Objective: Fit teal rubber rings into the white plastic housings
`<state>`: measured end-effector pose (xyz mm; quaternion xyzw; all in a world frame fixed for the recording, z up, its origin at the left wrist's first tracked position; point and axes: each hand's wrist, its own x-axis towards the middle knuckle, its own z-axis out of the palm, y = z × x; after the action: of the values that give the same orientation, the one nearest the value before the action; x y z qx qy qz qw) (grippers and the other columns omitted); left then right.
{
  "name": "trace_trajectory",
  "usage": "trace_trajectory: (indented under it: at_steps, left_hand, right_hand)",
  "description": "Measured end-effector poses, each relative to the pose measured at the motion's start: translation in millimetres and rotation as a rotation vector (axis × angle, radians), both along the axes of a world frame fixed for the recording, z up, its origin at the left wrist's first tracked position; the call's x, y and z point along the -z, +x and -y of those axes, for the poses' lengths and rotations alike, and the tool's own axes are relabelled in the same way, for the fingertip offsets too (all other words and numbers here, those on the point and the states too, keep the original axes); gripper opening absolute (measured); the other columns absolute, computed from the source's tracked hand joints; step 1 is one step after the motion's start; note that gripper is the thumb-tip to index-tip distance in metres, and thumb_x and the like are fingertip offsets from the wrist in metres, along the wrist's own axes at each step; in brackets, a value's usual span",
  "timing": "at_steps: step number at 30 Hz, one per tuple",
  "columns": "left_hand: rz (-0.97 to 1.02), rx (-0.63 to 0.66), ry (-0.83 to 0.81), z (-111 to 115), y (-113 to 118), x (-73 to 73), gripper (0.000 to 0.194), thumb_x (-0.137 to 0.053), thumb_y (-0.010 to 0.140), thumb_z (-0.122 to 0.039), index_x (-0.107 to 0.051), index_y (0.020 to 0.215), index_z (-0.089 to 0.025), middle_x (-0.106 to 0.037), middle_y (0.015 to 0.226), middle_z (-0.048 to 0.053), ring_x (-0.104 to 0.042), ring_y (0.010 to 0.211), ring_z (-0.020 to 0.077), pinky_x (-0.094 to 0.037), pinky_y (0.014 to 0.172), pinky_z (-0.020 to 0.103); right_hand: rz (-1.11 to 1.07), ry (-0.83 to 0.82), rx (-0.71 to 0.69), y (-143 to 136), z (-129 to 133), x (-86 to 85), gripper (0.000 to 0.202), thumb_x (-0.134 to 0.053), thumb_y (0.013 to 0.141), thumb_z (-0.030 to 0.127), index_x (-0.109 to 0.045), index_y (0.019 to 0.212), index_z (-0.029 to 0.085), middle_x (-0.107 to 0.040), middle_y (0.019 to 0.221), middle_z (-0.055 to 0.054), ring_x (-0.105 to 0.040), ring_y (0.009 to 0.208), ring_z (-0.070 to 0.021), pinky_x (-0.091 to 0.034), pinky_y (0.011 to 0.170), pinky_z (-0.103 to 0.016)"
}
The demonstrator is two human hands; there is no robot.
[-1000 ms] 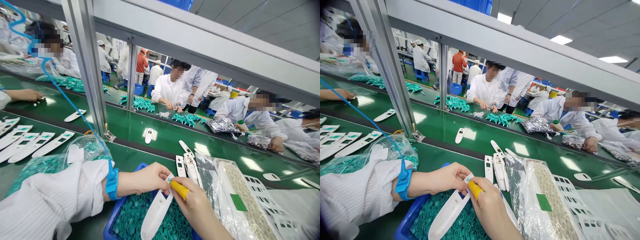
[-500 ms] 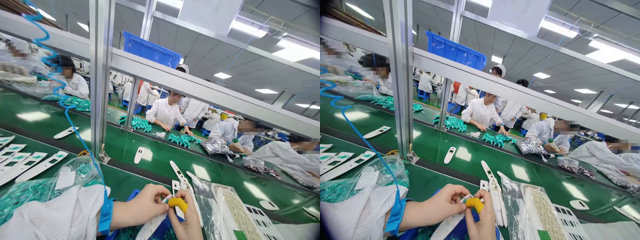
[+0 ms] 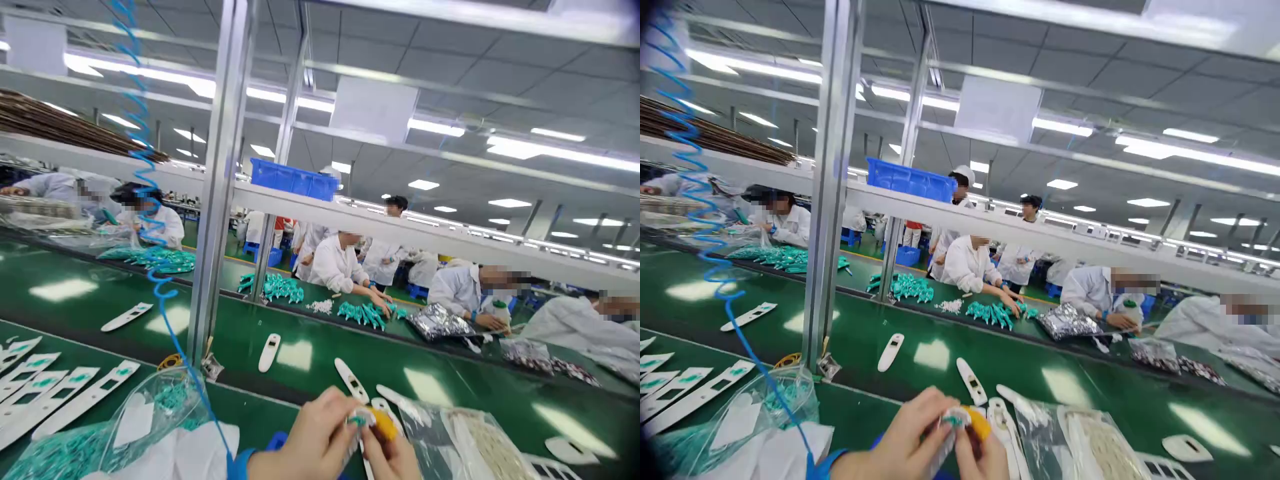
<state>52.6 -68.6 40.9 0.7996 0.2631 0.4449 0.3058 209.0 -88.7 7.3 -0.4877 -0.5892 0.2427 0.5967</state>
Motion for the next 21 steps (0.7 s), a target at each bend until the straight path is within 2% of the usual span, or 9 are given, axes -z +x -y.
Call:
trace_trajectory:
  at_steps: [2, 3, 6, 8, 11, 13, 16, 18, 21]
  left_hand:
    - [0.017, -0.041, 0.004, 4, 2, -4.2, 0.034, -0.038, 0.089, -0.026, -0.059, 0.114, -0.016, -0.059, 0.095, 0.011, -0.056, 0.087, 0.0186, -0.042, 0.077, 0.028]
    - [0.016, -0.052, -0.019, 4, 3, -6.3, 0.036, -0.037, 0.090, -0.027, -0.057, 0.118, -0.017, -0.059, 0.098, 0.010, -0.055, 0.089, 0.0186, -0.042, 0.079, 0.029]
    - [0.000, -0.042, -0.115, 4, 5, -10.1, 0.040, -0.036, 0.091, -0.029, -0.049, 0.127, -0.018, -0.059, 0.109, 0.010, -0.054, 0.097, 0.0192, -0.042, 0.086, 0.030]
    - [-0.018, -0.026, -0.189, 5, 6, -10.6, 0.042, -0.034, 0.092, -0.030, -0.045, 0.131, -0.018, -0.059, 0.114, 0.009, -0.055, 0.099, 0.0193, -0.042, 0.086, 0.031]
    - [-0.064, -0.009, -0.239, 7, 5, -10.3, 0.044, -0.033, 0.092, -0.031, -0.040, 0.134, -0.017, -0.062, 0.110, 0.007, -0.058, 0.093, 0.0187, -0.043, 0.083, 0.030]
    - [-0.077, -0.009, -0.230, 9, 4, -9.7, 0.045, -0.032, 0.092, -0.031, -0.040, 0.134, -0.016, -0.063, 0.109, 0.008, -0.058, 0.091, 0.0181, -0.044, 0.081, 0.029]
    - [-0.074, -0.021, -0.184, 9, 4, -7.3, 0.044, -0.033, 0.092, -0.029, -0.042, 0.132, -0.013, -0.058, 0.121, 0.010, -0.055, 0.103, 0.0189, -0.042, 0.089, 0.029]
    - [-0.074, -0.036, -0.151, 7, 5, -4.6, 0.044, -0.034, 0.092, -0.028, -0.043, 0.131, -0.012, -0.054, 0.127, 0.010, -0.051, 0.112, 0.0195, -0.038, 0.096, 0.030]
    - [-0.075, -0.051, -0.133, 4, 6, -0.5, 0.043, -0.034, 0.092, -0.028, -0.044, 0.130, -0.011, -0.053, 0.128, 0.011, -0.051, 0.114, 0.0195, -0.037, 0.099, 0.030]
  right_hand:
    - [0.042, -0.006, -0.052, -5, 7, -18.7, 0.029, -0.061, 0.075, 0.042, -0.069, 0.090, 0.018, -0.072, 0.079, -0.008, -0.066, 0.063, -0.0211, -0.056, 0.064, -0.034]
    - [0.025, -0.005, -0.029, -8, 10, -25.8, 0.029, -0.059, 0.077, 0.040, -0.068, 0.092, 0.017, -0.071, 0.079, -0.008, -0.065, 0.061, -0.0194, -0.056, 0.064, -0.033]
    - [-0.016, -0.035, -0.038, -14, 15, -37.2, 0.029, -0.056, 0.079, 0.037, -0.064, 0.098, 0.016, -0.070, 0.081, -0.008, -0.064, 0.064, -0.0183, -0.055, 0.065, -0.033]
    - [-0.034, -0.055, -0.057, -17, 17, -38.8, 0.028, -0.055, 0.079, 0.035, -0.063, 0.098, 0.016, -0.070, 0.080, -0.007, -0.065, 0.067, -0.0186, -0.055, 0.065, -0.032]
    - [-0.055, -0.050, -0.071, -18, 20, -37.6, 0.025, -0.055, 0.078, 0.033, -0.063, 0.095, 0.017, -0.070, 0.076, -0.006, -0.064, 0.066, -0.0179, -0.055, 0.063, -0.030]
    - [-0.056, -0.034, -0.062, -18, 21, -36.3, 0.022, -0.054, 0.078, 0.031, -0.062, 0.093, 0.018, -0.069, 0.075, -0.005, -0.063, 0.063, -0.0166, -0.054, 0.062, -0.030]
    - [-0.043, -0.040, -0.044, -17, 19, -34.1, 0.018, -0.053, 0.078, 0.029, -0.062, 0.090, 0.018, -0.067, 0.071, -0.003, -0.061, 0.059, -0.0154, -0.054, 0.060, -0.029]
    - [-0.041, -0.056, -0.058, -16, 17, -32.1, 0.019, -0.052, 0.079, 0.029, -0.062, 0.091, 0.018, -0.067, 0.072, -0.003, -0.063, 0.063, -0.0167, -0.054, 0.060, -0.029]
    - [-0.047, -0.070, -0.090, -15, 14, -28.1, 0.021, -0.051, 0.082, 0.029, -0.062, 0.095, 0.017, -0.069, 0.079, -0.005, -0.065, 0.075, -0.0194, -0.054, 0.063, -0.029]
